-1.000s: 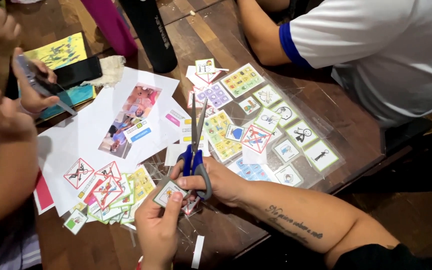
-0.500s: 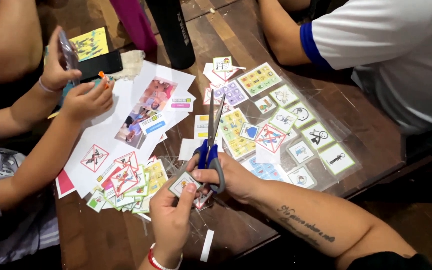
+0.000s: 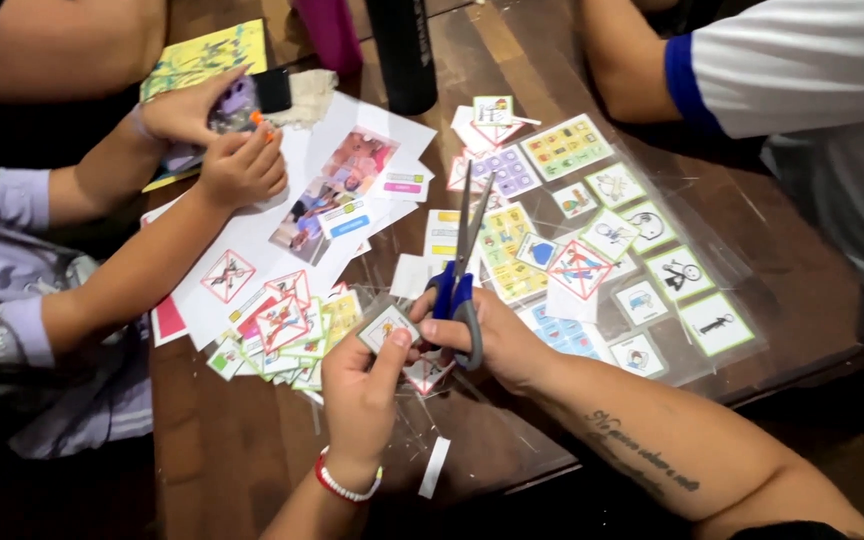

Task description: The person uses scissors to cut small printed paper cards with symbols and text from a sheet. They trim the edges of each card and place the finished pieces on the table. A child sits nearby and occasionally uses a phone.

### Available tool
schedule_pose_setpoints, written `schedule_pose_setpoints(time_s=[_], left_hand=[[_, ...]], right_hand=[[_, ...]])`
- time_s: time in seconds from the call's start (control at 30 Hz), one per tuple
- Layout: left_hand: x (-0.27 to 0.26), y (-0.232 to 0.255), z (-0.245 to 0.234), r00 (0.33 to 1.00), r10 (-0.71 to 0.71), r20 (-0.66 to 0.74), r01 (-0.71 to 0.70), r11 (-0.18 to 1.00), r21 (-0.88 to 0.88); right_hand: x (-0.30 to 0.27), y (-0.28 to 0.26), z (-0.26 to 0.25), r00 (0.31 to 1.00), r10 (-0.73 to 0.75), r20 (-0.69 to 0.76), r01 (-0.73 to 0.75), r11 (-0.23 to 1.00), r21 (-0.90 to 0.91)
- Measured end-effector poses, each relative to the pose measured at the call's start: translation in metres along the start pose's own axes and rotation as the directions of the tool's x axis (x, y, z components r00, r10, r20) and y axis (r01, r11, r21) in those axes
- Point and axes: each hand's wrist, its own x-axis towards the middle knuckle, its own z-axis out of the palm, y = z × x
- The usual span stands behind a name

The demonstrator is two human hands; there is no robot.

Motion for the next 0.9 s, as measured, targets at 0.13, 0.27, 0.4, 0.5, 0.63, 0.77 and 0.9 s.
schedule_pose_setpoints(time_s=[0.13,0.27,0.4,0.5,0.63,0.77,0.9], left_hand=[[0.003,-0.009,-0.002,0.991,-0.075,-0.107,0.077,0.997,0.013],[0.007,-0.02,-0.009,0.981,0.028,-0.19,-0.061,0.984,-0.167],[0.01,-0.016,-0.009,0.963,-0.105,-0.25,0.008,0.932,-0.363],[0.011,0.002,-0.002,0.946,-0.244,-0.213,0.074,0.802,-0.593],[0.008,0.011,-0.004,0.94,-0.265,-0.213,0.087,0.793,-0.602],[0.007,0.013,-0.005,0.961,-0.223,-0.161,0.105,0.84,-0.532],[0.004,0.012,-0.008,0.976,-0.194,-0.097,0.129,0.879,-0.459]], right_hand=[[0.0,0.003,0.002,0.999,0.051,0.007,-0.051,0.999,0.004],[0.001,0.02,-0.003,0.996,-0.059,0.061,0.065,0.994,-0.093],[-0.002,0.022,-0.001,0.951,-0.04,0.307,0.12,0.961,-0.248],[-0.005,0.024,-0.002,0.915,-0.029,0.402,0.189,0.912,-0.364],[-0.009,0.027,0.001,0.932,0.017,0.362,0.117,0.931,-0.345],[-0.009,0.02,0.003,0.942,0.04,0.334,0.12,0.888,-0.443],[-0.011,0.017,0.005,0.948,0.033,0.316,0.135,0.858,-0.496]])
